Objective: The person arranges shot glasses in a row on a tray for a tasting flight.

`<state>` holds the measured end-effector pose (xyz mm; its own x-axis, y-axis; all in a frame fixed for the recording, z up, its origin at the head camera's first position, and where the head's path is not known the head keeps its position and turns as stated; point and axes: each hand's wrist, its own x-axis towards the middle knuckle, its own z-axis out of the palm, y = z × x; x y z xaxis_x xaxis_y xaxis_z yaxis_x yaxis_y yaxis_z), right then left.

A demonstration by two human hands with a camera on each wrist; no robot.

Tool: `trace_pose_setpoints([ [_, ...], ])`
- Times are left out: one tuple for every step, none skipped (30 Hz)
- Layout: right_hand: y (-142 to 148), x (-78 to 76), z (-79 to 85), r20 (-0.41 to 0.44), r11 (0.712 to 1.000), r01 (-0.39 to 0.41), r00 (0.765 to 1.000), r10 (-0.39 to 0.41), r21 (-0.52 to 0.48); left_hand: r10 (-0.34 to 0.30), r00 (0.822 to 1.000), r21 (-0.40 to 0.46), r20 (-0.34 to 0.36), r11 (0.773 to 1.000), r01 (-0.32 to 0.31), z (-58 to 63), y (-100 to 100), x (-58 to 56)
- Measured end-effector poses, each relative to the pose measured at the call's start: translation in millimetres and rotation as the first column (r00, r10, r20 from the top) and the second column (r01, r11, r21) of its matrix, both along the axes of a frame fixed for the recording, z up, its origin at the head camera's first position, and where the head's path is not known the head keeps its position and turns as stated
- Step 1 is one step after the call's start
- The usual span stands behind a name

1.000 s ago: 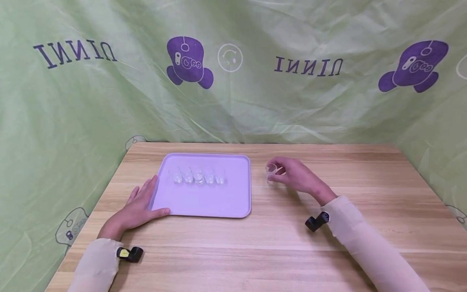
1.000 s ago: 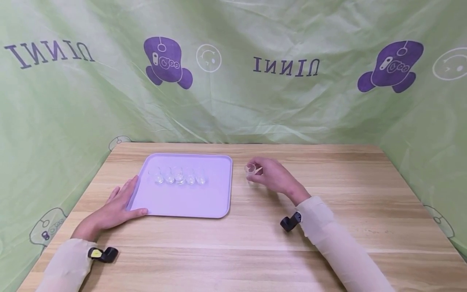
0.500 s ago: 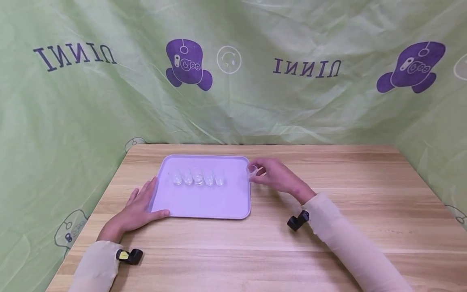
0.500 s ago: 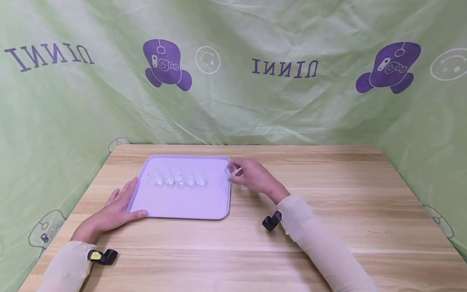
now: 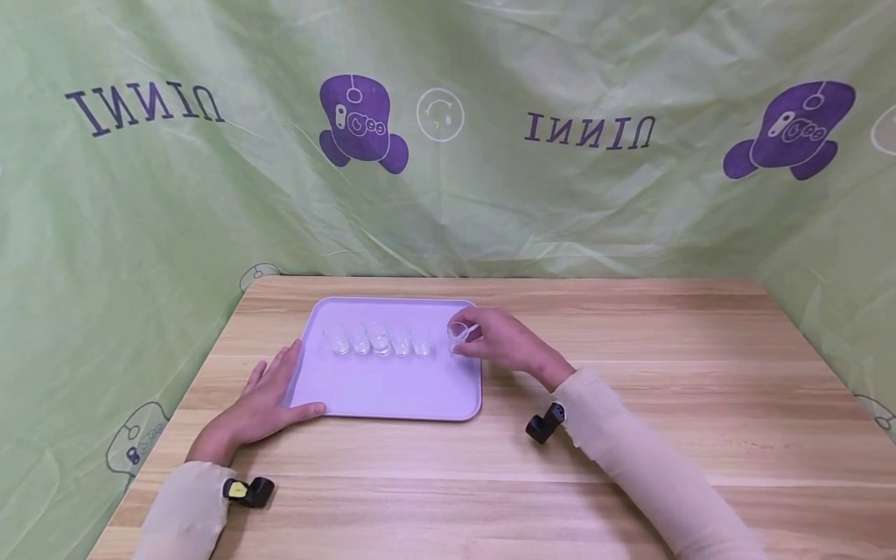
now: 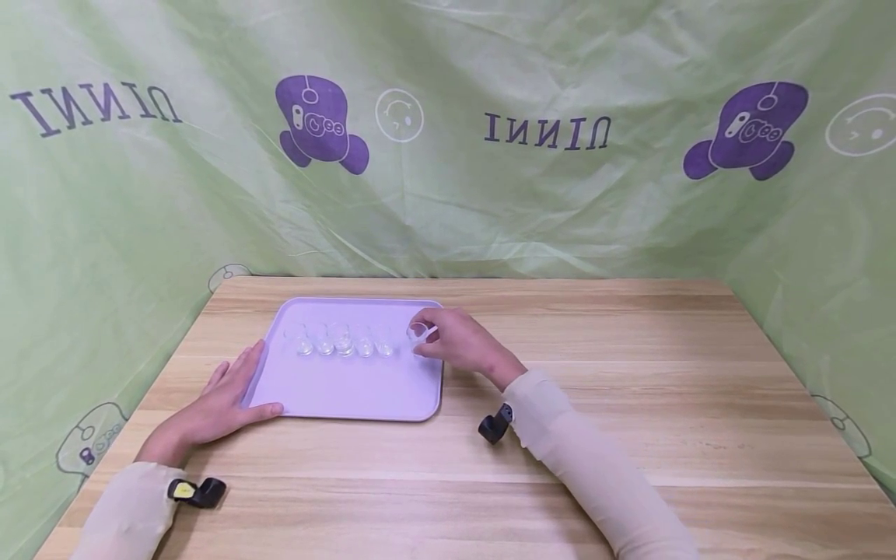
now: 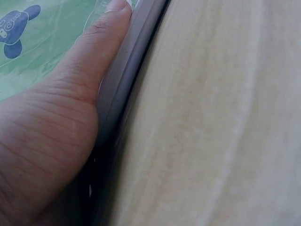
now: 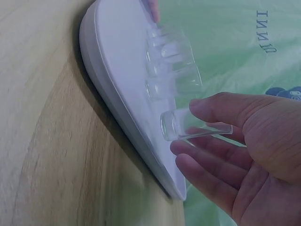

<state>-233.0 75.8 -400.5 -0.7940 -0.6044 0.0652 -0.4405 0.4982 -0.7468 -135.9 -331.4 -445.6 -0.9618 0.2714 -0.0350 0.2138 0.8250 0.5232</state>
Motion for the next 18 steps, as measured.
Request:
trace_pose_setpoints([
  [-2,-0.2,-0.5,0.001,1.0,0.0,1.0,0.0,0.002,-0.001,1.0,0.0,0.0,1.0,0.001,-0.1,0,-0.1],
  [-4,-0.3,-1.0,0.002,1.0,0.002,1.0,-0.002,0.007,0.001,1.0,-0.004,0.002,1.0,-0.001,0.1,0,-0.2],
  [-5,-0.3,-1.2,0.002,1.0,0.003,1.0,-0.003,0.01,0.001,1.0,-0.003,0.002,1.0,-0.001,0.0,0,-0.3],
  [-7,-0.3,-1.6,-0.001,1.0,0.001,1.0,-0.001,0.016,0.001,1.0,-0.002,0.003,1.0,-0.001,0.0,0,-0.1],
  [-8,-0.3,-2.1,-0.002,1.0,0.0,1.0,0.0,0.021,0.002,1.0,-0.002,0.004,1.0,-0.002,-0.2,0,0.1],
  [-9,-0.3,-2.4,-0.002,1.0,-0.001,1.0,0.001,0.026,0.0,1.0,0.001,0.002,1.0,0.0,-0.2,1,0.2],
  [-10,-0.3,-2.8,-0.001,0.999,-0.001,1.0,0.001,0.033,-0.002,1.0,0.004,-0.003,1.0,0.002,-0.4,1,0.2],
  [-11,-0.3,-3.1,0.0,0.999,-0.004,1.0,0.004,0.037,-0.004,1.0,0.006,-0.006,1.0,0.004,-0.3,1,0.3],
  [-12,-0.3,-3.4,0.002,0.999,-0.006,1.0,0.006,0.042,-0.007,1.0,0.008,-0.011,1.0,0.007,-0.2,1,0.4],
  [-13,-0.6,-3.7,0.002,0.999,-0.008,1.0,0.008,0.047,-0.008,1.0,0.009,-0.014,1.0,0.008,0.0,1,0.4],
  [-14,-0.8,-4.0,0.006,0.999,-0.009,1.0,0.009,0.05,-0.007,1.0,0.007,-0.015,1.0,0.007,0.2,1,0.3],
  [-15,-0.9,-4.0,0.009,0.999,-0.009,1.0,0.008,0.054,-0.008,1.0,0.006,-0.018,1.0,0.008,0.4,1,0.1],
  [-16,-1.1,-4.1,0.008,0.998,-0.009,1.0,0.009,0.057,-0.009,1.0,0.005,-0.019,1.0,0.009,0.4,1,-0.1],
  [-17,-1.2,-4.1,0.006,0.998,-0.01,1.0,0.009,0.059,-0.009,1.0,0.005,-0.018,1.0,0.009,0.7,1,-0.3],
  [-18,-1.5,-4.2,0.007,0.998,-0.009,1.0,0.008,0.062,-0.009,1.0,0.004,-0.017,1.0,0.009,0.8,1,-0.5],
  [-18,-1.6,-4.3,0.008,0.998,-0.008,1.0,0.008,0.063,-0.008,1.0,0.003,-0.015,1.0,0.008,0.9,0,-0.7],
  [-19,-1.9,-4.4,0.007,0.998,-0.008,1.0,0.008,0.064,-0.009,1.0,0.002,-0.014,1.0,0.009,1.0,0,-0.8],
  [-19,-1.9,-4.4,0.007,0.998,-0.008,1.0,0.008,0.067,-0.01,1.0,0.001,-0.013,1.0,0.01,1.1,0,-0.9],
])
